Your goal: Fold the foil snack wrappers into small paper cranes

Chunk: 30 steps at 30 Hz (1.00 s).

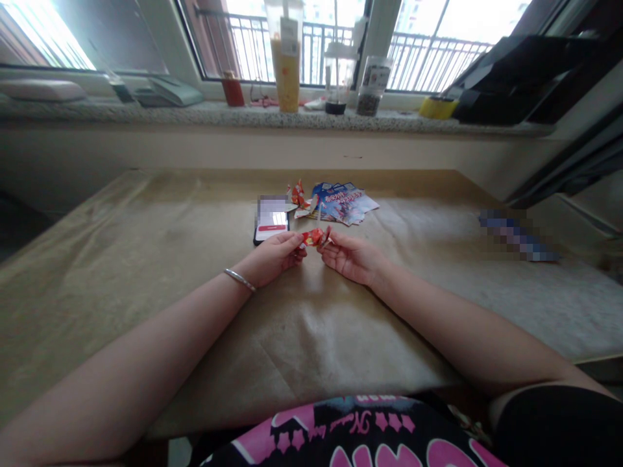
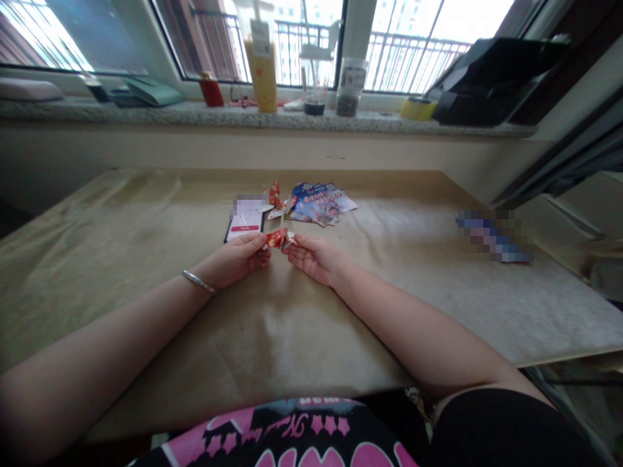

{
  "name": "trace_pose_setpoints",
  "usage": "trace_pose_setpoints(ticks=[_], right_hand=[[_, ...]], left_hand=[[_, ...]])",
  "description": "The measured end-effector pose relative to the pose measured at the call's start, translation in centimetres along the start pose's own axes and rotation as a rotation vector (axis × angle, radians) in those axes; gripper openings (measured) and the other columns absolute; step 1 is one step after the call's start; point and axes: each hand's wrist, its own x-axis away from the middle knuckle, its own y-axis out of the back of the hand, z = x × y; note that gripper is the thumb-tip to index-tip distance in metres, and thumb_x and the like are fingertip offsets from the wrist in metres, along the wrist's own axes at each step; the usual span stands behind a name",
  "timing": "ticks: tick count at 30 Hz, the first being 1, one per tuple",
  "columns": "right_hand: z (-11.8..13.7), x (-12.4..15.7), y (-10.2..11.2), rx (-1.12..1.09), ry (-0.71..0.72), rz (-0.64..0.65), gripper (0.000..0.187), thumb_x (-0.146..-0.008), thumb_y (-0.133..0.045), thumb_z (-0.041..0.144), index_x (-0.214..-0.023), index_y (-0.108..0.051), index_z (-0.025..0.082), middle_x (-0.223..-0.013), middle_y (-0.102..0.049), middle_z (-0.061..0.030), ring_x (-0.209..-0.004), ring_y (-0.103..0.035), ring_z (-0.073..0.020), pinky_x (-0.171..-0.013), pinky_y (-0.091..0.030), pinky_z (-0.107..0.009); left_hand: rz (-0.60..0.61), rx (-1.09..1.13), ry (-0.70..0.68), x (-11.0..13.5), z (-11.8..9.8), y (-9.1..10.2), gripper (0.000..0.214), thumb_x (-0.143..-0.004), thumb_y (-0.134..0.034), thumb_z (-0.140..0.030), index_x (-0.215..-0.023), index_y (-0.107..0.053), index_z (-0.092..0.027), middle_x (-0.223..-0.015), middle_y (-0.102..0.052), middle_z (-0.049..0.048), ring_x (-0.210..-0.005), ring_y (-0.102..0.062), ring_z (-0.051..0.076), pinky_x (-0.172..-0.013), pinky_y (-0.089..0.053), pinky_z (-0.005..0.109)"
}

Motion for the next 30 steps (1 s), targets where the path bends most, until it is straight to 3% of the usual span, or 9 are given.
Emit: trace_pose_setpoints(ticks=[7,14,19,30], right_hand=[[-0.26,-0.24,0.25,0.117,0.114,0.059,0.008,-0.079,-0.066,0.026,-0.082,-0.065,0.019,-0.081,-0.072,-0.0022,-0.078,-0.065,-0.0123,-0.076,-0.051,-0.026],[-0.36,-0.31,-0.03,0.147,0.123,-0.012,0.018,-0.073,-0.073,0.029,-0.071,-0.06,0.017,-0.075,-0.07,-0.0009,-0.071,-0.064,-0.0099,-0.064,-0.051,-0.02],[-0.38,-0.32,0.01,0.123,0.157,0.014,0.024,-0.068,-0.078,0.029,-0.068,-0.057,0.017,-0.075,-0.069,0.0007,-0.069,-0.063,-0.0093,-0.058,-0.05,-0.018],[0.08,0.03,-0.18,0.022,0.114,0.034,0.013,-0.08,-0.064,0.019,-0.07,-0.055,0.019,-0.075,-0.068,0.001,-0.068,-0.062,-0.0097,-0.062,-0.049,-0.02]], left_hand=[[0.019,0.036,0.001,-0.02,0.02,0.18,0.031,-0.072,-0.074,-0.039,-0.078,-0.06,-0.013,-0.062,-0.058,-0.0004,-0.055,-0.053,0.008,-0.054,-0.042,0.019],[0.015,0.125,-0.024,-0.21,0.0,0.46,0.021,-0.081,-0.066,-0.032,-0.081,-0.063,-0.012,-0.071,-0.064,0.0039,-0.059,-0.055,0.008,-0.056,-0.045,0.019],[0.058,0.152,-0.026,-0.14,-0.1,0.63,0.022,-0.081,-0.067,-0.033,-0.084,-0.064,-0.012,-0.078,-0.066,0.0053,-0.062,-0.057,0.008,-0.06,-0.047,0.019],[0.025,0.116,-0.01,-0.06,-0.32,0.28,0.025,-0.08,-0.068,-0.037,-0.082,-0.064,-0.012,-0.075,-0.065,0.0046,-0.061,-0.057,0.008,-0.06,-0.047,0.019]])
